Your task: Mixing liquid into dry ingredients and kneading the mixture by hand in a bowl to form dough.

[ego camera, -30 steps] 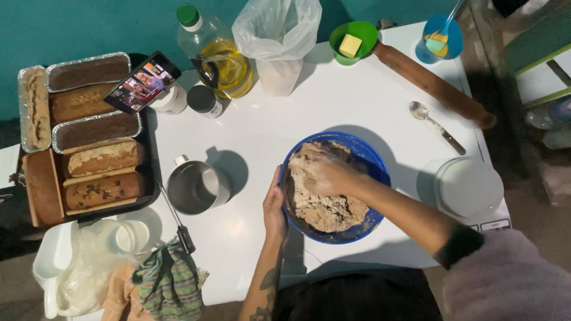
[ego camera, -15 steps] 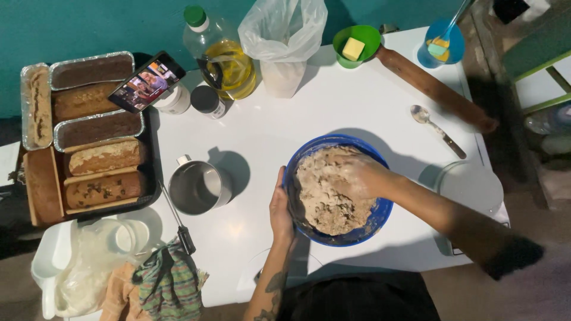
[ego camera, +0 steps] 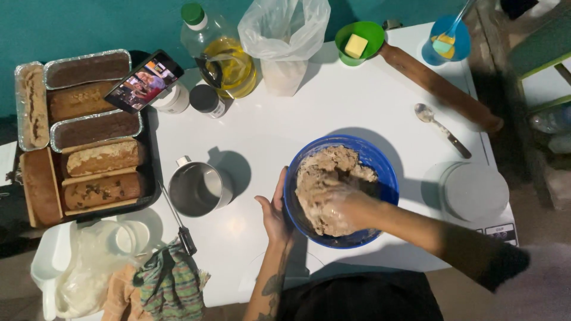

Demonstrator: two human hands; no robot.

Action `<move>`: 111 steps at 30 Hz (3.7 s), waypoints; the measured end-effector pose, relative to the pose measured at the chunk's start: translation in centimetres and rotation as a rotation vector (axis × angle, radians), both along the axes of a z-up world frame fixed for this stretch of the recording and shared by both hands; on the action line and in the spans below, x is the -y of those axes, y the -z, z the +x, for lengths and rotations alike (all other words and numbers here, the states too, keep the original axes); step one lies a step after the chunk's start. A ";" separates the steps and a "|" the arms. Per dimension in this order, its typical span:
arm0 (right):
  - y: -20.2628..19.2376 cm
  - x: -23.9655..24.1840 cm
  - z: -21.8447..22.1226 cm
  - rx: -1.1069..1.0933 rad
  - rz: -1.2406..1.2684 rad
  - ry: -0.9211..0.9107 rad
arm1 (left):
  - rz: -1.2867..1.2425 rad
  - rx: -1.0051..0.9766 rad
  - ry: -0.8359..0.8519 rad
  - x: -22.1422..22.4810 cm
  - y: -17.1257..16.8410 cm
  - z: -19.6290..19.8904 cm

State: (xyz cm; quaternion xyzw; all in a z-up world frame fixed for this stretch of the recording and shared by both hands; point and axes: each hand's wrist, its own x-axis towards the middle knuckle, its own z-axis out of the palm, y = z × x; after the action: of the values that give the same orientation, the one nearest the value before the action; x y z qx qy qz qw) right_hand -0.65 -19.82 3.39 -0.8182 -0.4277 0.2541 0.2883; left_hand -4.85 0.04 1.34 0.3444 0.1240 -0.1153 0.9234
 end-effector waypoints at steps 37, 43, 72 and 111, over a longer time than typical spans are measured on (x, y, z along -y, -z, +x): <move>-2.3 0.1 5.9 -0.482 -0.312 -0.267 | 0.524 0.092 0.258 -1.7 3.0 9.7; 0.1 4.0 1.1 -0.133 -0.357 -0.151 | 0.452 0.128 0.242 -1.3 3.8 9.2; -2.2 4.4 3.3 -0.098 -0.017 0.301 | 0.329 -0.121 -0.362 4.6 -0.6 -4.4; 1.4 -2.6 5.6 -0.464 0.247 0.528 | 0.330 -0.068 -0.230 0.7 1.3 0.5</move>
State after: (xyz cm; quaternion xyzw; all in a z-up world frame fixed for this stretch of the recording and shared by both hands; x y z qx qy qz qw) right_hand 4.93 -17.25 1.96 -0.7799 -0.1524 0.2961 0.5299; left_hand -4.40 -0.70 0.07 0.4706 0.2109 0.0011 0.8568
